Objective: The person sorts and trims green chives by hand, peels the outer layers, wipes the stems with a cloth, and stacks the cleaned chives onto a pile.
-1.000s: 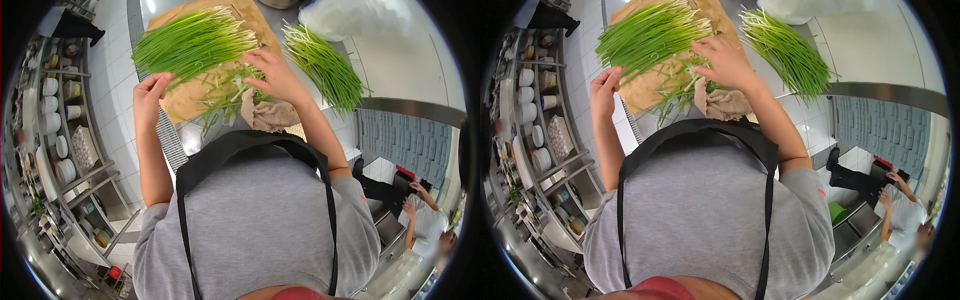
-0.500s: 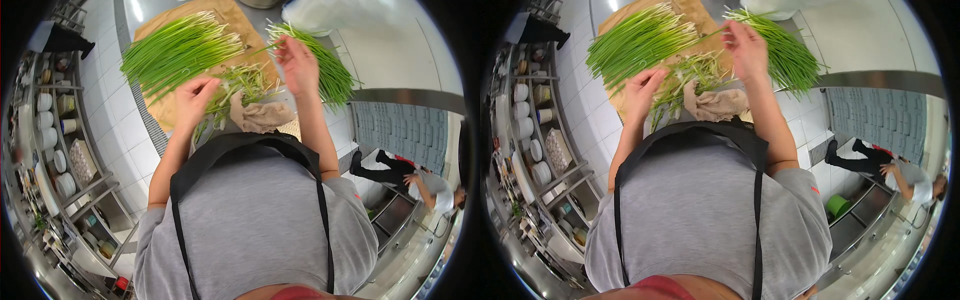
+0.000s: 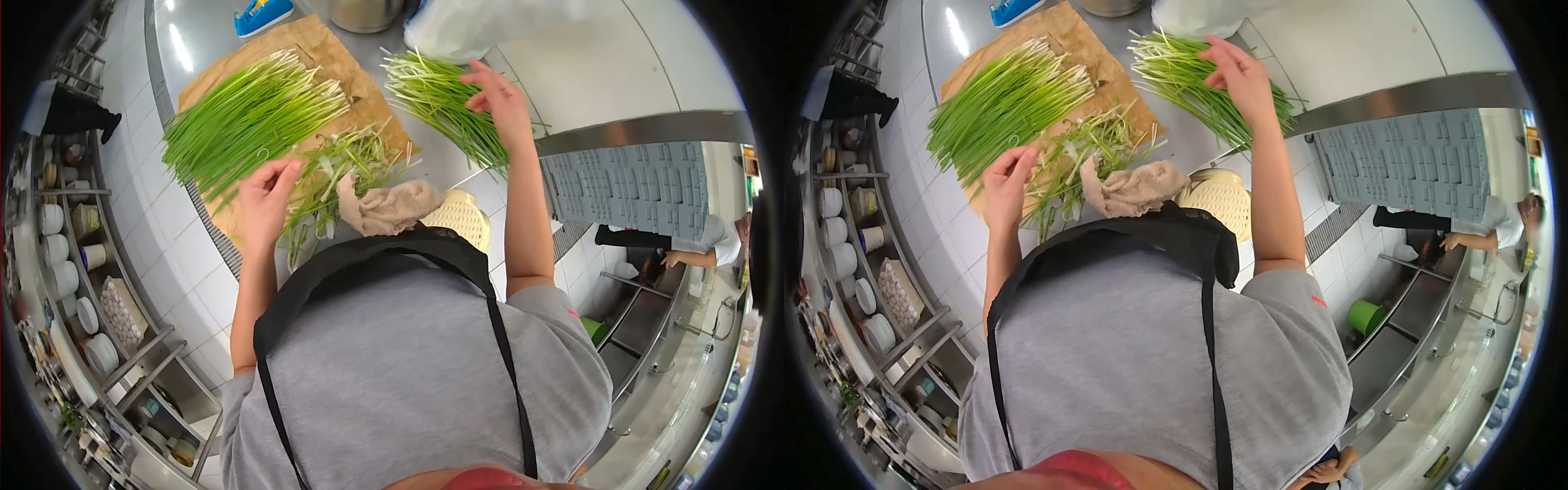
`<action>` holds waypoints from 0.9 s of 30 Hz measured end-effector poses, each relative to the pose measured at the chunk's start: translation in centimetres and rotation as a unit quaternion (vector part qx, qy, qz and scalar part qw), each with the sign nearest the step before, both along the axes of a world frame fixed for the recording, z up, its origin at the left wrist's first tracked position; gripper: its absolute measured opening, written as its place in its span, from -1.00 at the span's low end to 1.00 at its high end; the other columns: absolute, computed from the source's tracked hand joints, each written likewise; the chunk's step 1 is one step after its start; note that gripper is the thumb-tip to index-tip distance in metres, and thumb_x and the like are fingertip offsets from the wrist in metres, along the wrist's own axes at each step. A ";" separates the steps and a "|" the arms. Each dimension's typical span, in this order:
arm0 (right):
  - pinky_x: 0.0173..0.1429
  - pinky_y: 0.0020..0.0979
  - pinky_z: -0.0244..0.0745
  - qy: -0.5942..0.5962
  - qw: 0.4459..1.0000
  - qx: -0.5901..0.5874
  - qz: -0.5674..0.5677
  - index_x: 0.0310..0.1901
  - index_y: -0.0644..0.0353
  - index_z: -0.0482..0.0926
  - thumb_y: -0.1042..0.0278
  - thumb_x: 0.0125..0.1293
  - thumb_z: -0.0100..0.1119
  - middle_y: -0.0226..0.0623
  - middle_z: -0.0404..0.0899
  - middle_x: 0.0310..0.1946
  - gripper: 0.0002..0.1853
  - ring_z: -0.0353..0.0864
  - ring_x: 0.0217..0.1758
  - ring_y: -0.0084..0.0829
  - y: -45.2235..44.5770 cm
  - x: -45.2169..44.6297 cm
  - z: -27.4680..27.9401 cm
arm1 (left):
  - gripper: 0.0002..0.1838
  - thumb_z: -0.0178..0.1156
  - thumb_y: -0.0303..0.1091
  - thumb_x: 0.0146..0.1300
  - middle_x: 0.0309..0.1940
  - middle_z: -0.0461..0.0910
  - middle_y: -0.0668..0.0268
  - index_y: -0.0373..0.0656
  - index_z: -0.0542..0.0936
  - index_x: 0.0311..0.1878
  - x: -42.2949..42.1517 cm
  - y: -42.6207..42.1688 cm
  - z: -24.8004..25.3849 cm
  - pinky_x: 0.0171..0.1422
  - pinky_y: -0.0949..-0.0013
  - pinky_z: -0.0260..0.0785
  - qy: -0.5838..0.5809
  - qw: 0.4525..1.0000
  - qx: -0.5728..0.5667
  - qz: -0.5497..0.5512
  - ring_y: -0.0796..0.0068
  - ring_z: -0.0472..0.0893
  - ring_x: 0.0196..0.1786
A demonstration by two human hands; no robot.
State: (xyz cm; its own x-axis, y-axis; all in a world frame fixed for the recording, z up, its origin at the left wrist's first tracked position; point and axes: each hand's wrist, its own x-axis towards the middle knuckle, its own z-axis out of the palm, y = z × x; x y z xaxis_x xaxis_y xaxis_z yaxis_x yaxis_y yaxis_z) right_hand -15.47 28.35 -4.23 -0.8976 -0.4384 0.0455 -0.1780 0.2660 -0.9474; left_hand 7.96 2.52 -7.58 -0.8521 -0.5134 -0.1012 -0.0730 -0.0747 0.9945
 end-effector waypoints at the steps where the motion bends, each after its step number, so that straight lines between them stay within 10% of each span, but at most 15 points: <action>1: -0.37 -0.51 0.42 -0.139 0.974 -0.160 0.083 0.16 0.14 0.29 -0.10 0.29 -0.27 -0.10 0.42 0.03 -0.43 0.51 -0.52 -0.43 -0.8 1.3 0.3 | -0.85 0.21 -0.41 0.13 -0.48 0.54 0.46 -0.28 0.60 -0.27 -0.3 0.3 0.3 -0.38 0.69 0.22 -0.001 1.000 -0.009 -0.018 0.80 0.39 -0.46; 5: -0.48 -0.53 0.39 -0.374 0.776 -0.428 0.273 0.32 0.05 -0.01 -0.41 0.20 -0.72 0.10 0.25 0.15 -0.17 0.46 -0.64 -0.43 -4.5 5.7 0.4 | -0.85 0.22 -0.40 0.11 -0.50 0.55 0.44 -0.26 0.61 -0.27 -2.7 2.3 2.4 -0.37 0.67 0.26 0.027 0.997 -0.042 -0.067 0.78 0.41 -0.46; 12: -0.52 -0.50 0.39 -0.495 0.658 -0.480 0.302 0.34 -0.07 -0.05 -0.45 0.16 -0.72 0.09 0.10 0.24 -0.18 0.45 -0.63 -0.40 -8.2 10.3 0.0 | -0.84 0.28 -0.38 0.04 -0.55 0.57 0.43 -0.25 0.63 -0.32 -4.9 3.2 3.0 -0.40 0.65 0.27 0.041 0.996 0.011 -0.082 0.77 0.42 -0.51; 15: -0.60 -0.57 0.24 -0.465 0.699 -0.465 0.283 0.33 0.06 -0.07 -0.37 0.23 -0.61 0.06 0.21 0.19 -0.21 0.35 -0.67 -0.53 -7.8 10.5 0.6 | -0.84 0.28 -0.38 0.03 -0.56 0.56 0.42 -0.25 0.63 -0.34 -4.8 3.2 2.3 -0.44 0.64 0.26 0.052 0.996 0.021 -0.063 0.77 0.40 -0.53; 19: -0.65 -0.65 0.17 -0.189 0.955 -0.101 0.203 0.23 0.33 0.13 -0.12 0.35 -0.48 -0.07 0.50 -0.11 -0.34 0.29 -0.72 -0.56 -3.9 7.3 -0.5 | -0.86 0.26 -0.41 0.05 -0.51 0.57 0.41 -0.27 0.63 -0.35 -3.7 3.2 1.0 -0.39 0.63 0.27 -0.014 0.985 -0.047 -0.164 0.75 0.43 -0.48; 24: -0.73 -0.63 0.15 -0.435 0.800 -0.351 0.220 0.28 0.22 0.04 -0.25 0.30 -0.53 0.02 0.41 0.01 -0.27 0.27 -0.79 -0.56 -1.8 8.5 -1.3 | -0.82 0.30 -0.37 -0.01 -0.50 0.56 0.36 -0.24 0.62 -0.34 -4.5 5.7 0.9 -0.35 0.57 0.31 -0.019 0.956 -0.143 -0.255 0.67 0.46 -0.46; 27: -0.78 -0.62 0.12 -0.478 0.779 -0.360 0.189 0.31 0.15 -0.04 -0.33 0.25 -0.54 0.06 0.33 0.09 -0.22 0.26 -0.82 -0.55 -0.6 9.3 -2.3 | -0.71 0.28 -0.19 -0.03 -0.45 0.57 0.27 -0.20 0.61 -0.31 -5.7 7.8 -2.0 -0.31 0.41 0.34 0.138 0.849 -0.432 -0.271 0.36 0.51 -0.39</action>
State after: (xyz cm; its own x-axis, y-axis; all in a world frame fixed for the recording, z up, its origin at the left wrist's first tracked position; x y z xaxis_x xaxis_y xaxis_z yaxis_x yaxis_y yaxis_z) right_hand -6.18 27.75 -6.51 -0.4858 -0.8491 -0.2075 0.7627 -0.2957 -0.5752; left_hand 2.27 10.28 -9.54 -0.9171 0.1810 0.3553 0.3808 0.6617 0.6458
